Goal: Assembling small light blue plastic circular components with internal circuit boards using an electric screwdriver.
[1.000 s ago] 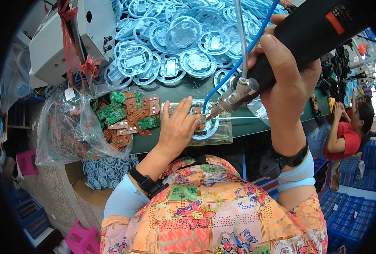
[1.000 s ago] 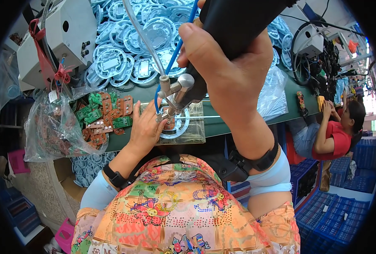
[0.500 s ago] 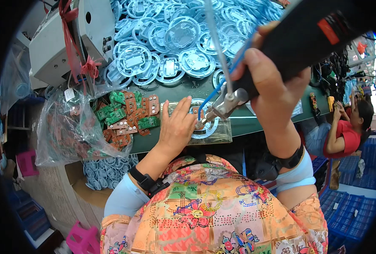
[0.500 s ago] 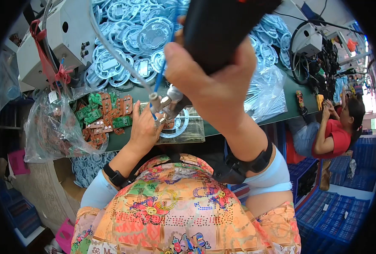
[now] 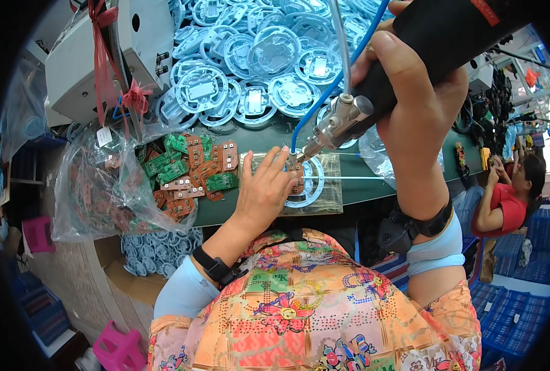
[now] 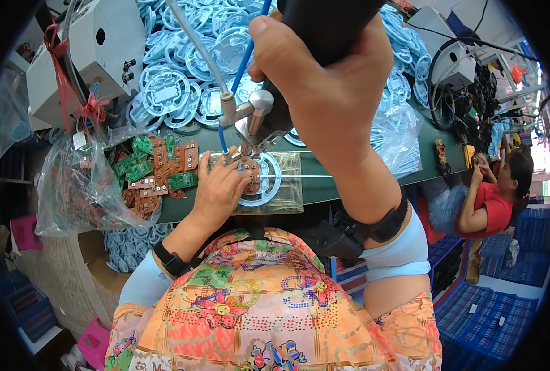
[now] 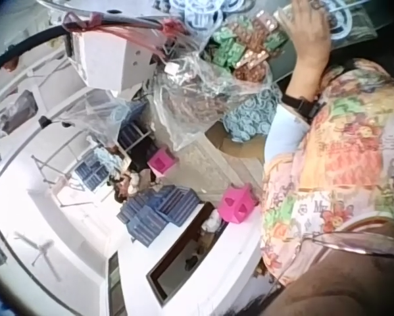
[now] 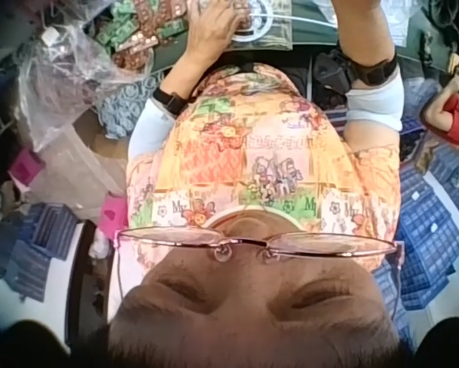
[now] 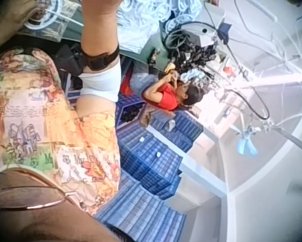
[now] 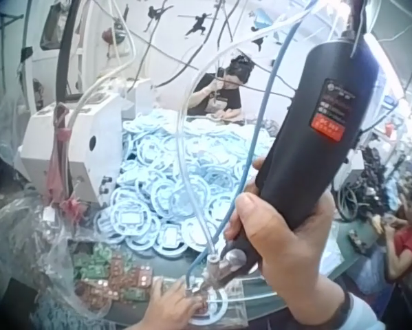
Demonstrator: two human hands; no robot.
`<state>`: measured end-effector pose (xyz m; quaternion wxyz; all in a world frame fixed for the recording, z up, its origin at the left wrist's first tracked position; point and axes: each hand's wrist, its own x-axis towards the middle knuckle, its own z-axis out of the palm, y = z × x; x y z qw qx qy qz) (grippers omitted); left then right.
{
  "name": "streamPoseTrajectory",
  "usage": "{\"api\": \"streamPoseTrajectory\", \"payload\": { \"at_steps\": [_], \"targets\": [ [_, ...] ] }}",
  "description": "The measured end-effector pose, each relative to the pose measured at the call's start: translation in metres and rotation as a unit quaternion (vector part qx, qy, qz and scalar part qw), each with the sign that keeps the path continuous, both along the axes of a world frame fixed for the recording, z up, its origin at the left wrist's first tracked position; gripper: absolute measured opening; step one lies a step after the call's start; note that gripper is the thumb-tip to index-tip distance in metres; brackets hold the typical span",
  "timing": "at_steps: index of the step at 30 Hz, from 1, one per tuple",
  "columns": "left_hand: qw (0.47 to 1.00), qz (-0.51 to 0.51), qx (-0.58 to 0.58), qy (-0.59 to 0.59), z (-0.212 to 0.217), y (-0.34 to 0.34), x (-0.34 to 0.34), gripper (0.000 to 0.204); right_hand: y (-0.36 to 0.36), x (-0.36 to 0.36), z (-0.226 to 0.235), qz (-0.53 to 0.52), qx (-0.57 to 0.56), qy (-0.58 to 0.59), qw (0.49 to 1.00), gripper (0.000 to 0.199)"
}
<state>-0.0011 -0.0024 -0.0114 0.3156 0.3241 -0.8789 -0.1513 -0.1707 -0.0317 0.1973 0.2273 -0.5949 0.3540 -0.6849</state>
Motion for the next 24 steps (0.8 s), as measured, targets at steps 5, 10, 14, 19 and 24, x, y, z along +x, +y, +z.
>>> {"api": "streamPoseTrajectory", "payload": {
  "at_steps": [5,10,14,19,24],
  "targets": [
    [1.0,0.001,-0.01,0.004,0.0,0.0,-0.001,0.01,-0.003,0.006,-0.008,-0.026,0.02,-0.087,0.996,0.037],
    [1.0,-0.001,-0.009,-0.002,-0.001,-0.001,0.0,0.011,-0.007,-0.005,-0.011,0.011,-0.009,-0.006,1.0,0.028],
    [1.0,0.003,-0.009,-0.005,0.0,0.0,0.0,0.01,-0.005,-0.003,-0.017,-0.003,-0.004,-0.021,1.0,0.027],
    [1.0,0.0,-0.009,-0.002,-0.002,0.001,-0.002,0.011,0.0,0.006,-0.022,-0.014,-0.01,-0.038,0.999,0.025],
    [1.0,0.004,-0.003,0.005,-0.003,-0.002,-0.003,0.01,0.003,0.0,-0.003,-0.001,0.023,-0.037,0.999,0.025]
  ]
}}
